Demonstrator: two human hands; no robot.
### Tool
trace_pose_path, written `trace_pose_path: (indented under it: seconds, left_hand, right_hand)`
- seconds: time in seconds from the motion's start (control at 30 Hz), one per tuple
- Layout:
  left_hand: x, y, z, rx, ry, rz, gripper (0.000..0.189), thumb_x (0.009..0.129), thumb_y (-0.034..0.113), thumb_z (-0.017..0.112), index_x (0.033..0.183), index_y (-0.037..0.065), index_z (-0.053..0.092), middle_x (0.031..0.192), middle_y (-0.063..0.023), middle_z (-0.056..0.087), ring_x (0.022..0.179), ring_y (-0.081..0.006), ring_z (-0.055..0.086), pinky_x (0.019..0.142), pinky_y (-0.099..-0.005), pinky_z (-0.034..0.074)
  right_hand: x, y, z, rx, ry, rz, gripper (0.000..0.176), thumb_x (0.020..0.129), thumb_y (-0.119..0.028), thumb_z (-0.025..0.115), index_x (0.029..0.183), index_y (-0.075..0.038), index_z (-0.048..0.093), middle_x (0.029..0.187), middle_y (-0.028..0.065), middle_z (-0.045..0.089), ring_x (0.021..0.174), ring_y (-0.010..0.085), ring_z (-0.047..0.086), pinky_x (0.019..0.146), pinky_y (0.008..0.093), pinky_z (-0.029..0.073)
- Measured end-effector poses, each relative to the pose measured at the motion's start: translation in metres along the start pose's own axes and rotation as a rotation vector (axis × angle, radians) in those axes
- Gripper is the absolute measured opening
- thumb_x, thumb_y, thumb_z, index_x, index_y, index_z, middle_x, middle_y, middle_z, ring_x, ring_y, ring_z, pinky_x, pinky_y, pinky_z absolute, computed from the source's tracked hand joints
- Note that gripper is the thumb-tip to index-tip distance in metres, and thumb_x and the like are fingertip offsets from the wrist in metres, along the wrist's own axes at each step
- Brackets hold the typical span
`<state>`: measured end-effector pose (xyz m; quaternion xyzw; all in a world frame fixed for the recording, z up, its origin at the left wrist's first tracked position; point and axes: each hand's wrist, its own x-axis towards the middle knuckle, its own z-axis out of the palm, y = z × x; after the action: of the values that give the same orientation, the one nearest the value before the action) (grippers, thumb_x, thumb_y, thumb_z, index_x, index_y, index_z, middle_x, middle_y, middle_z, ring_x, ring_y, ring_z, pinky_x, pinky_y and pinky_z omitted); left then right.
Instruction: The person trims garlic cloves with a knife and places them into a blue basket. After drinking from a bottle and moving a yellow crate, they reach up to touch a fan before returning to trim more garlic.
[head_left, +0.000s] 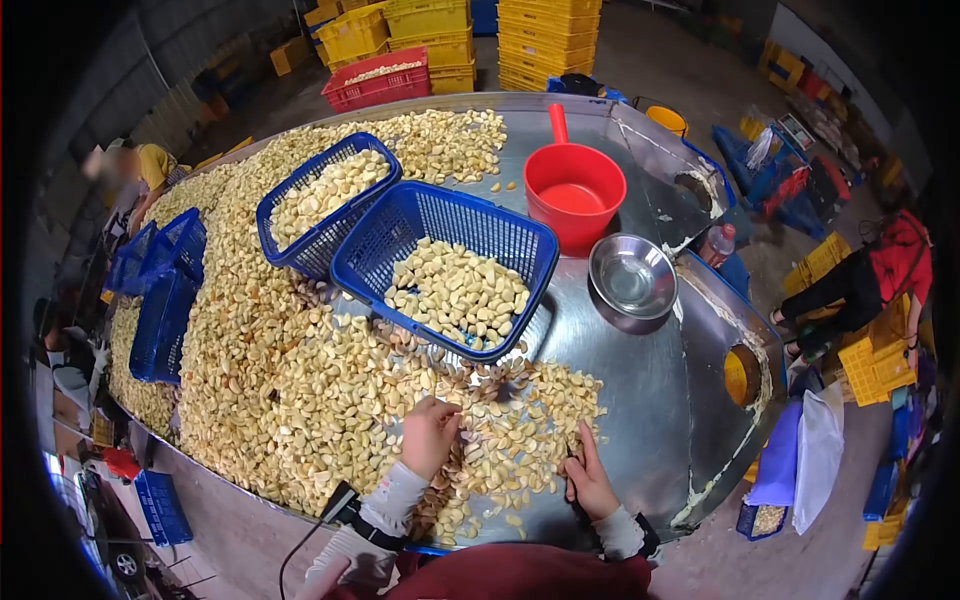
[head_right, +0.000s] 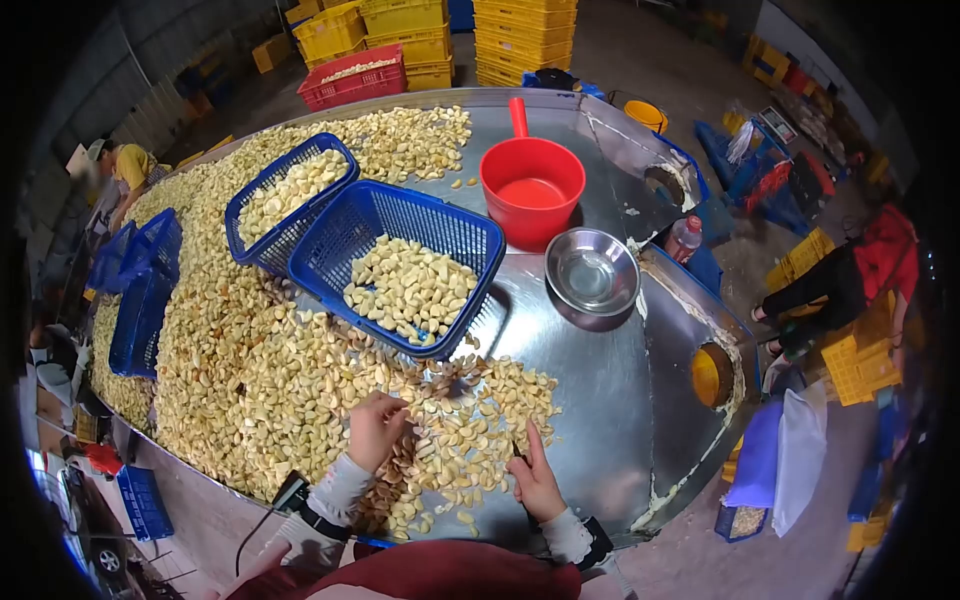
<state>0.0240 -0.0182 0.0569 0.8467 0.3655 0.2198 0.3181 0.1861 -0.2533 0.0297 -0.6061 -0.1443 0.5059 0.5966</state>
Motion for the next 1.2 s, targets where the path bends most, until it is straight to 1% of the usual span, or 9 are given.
trace_pose_path:
  seconds: [0.17,0.4,0.57,0.7,0.87,1.03,1.07,1.17,1.2]
  left_hand:
    - [0.006,-0.012,0.061,0.039,-0.032,0.338,0.013,0.072,0.003,0.069,0.084,0.007,0.070,0.085,-0.0096,0.060,0.084,-0.0278,0.058,0.070,-0.0376,0.047]
    - [0.020,-0.012,0.060,0.407,-0.166,0.378,0.017,0.071,0.004,0.064,0.087,0.005,0.069,0.083,-0.0116,0.060,0.083,-0.0281,0.058,0.071,-0.0399,0.047]
    - [0.006,-0.012,0.048,-0.440,-0.030,-0.302,0.009,0.074,0.003,0.063,0.083,0.001,0.066,0.071,-0.0129,0.057,0.073,-0.0316,0.057,0.066,-0.0422,0.046]
    - [0.011,-0.012,0.054,-0.005,-0.030,0.273,0.008,0.072,0.004,0.065,0.080,0.003,0.066,0.077,-0.0120,0.057,0.078,-0.0292,0.057,0.067,-0.0394,0.046]
    - [0.018,-0.012,0.067,0.363,-0.252,0.346,0.010,0.073,0.003,0.063,0.082,0.006,0.066,0.078,-0.0121,0.057,0.080,-0.0278,0.057,0.067,-0.0377,0.046]
    - [0.015,-0.036,0.060,-0.680,-0.427,-0.500,0.014,0.077,-0.001,0.054,0.084,0.002,0.066,0.077,-0.0095,0.054,0.072,-0.0249,0.057,0.059,-0.0301,0.047]
    - [0.010,-0.029,0.066,-0.430,-0.302,-0.021,0.013,0.076,-0.002,0.056,0.084,0.001,0.065,0.079,-0.0086,0.052,0.072,-0.0232,0.057,0.058,-0.0278,0.046]
    - [0.001,-0.004,0.078,0.027,-0.336,0.344,0.007,0.077,0.005,0.058,0.081,0.001,0.061,0.082,-0.0169,0.054,0.076,-0.0317,0.058,0.063,-0.0415,0.046]
    - [-0.001,0.007,0.075,0.040,-0.424,0.236,0.007,0.078,0.004,0.056,0.082,0.001,0.061,0.083,-0.0176,0.055,0.075,-0.0327,0.058,0.062,-0.0415,0.047]
  right_hand:
    - [0.010,0.009,0.006,-0.063,-0.076,0.085,0.054,0.097,-0.013,0.044,0.148,-0.014,0.026,0.081,0.0022,0.053,0.046,0.0048,0.040,0.042,0.0198,0.039]
    - [0.016,-0.002,0.020,-0.059,0.001,0.104,0.046,0.099,-0.016,0.042,0.144,-0.010,0.033,0.077,0.0016,0.054,0.049,0.0051,0.043,0.046,0.0188,0.040]
    - [0.019,0.002,0.017,-0.081,-0.017,0.064,0.045,0.099,-0.016,0.043,0.143,-0.009,0.035,0.077,0.0024,0.054,0.049,0.0052,0.043,0.047,0.0186,0.040]
    - [0.020,0.002,0.020,-0.055,0.010,0.075,0.043,0.098,-0.015,0.045,0.140,-0.006,0.038,0.078,0.0020,0.054,0.050,0.0052,0.043,0.047,0.0187,0.039]
    - [0.018,0.001,0.023,-0.151,-0.043,0.017,0.043,0.097,-0.016,0.050,0.137,-0.005,0.042,0.078,0.0009,0.053,0.053,0.0046,0.042,0.048,0.0190,0.038]
    - [0.016,0.005,0.017,-0.113,0.021,0.031,0.043,0.096,-0.018,0.052,0.137,-0.008,0.043,0.080,0.0004,0.054,0.055,0.0046,0.043,0.049,0.0190,0.039]
    - [0.017,0.006,0.013,-0.114,0.055,0.021,0.043,0.096,-0.018,0.052,0.137,-0.009,0.044,0.080,0.0002,0.054,0.055,0.0045,0.043,0.049,0.0191,0.039]
    - [0.020,0.011,0.016,-0.263,0.083,-0.064,0.038,0.095,-0.022,0.053,0.131,-0.010,0.051,0.081,-0.0002,0.056,0.058,0.0049,0.044,0.051,0.0208,0.039]
    - [0.020,0.010,0.019,-0.308,0.079,-0.153,0.038,0.095,-0.022,0.054,0.131,-0.009,0.051,0.083,0.0010,0.058,0.060,0.0063,0.046,0.054,0.0230,0.041]
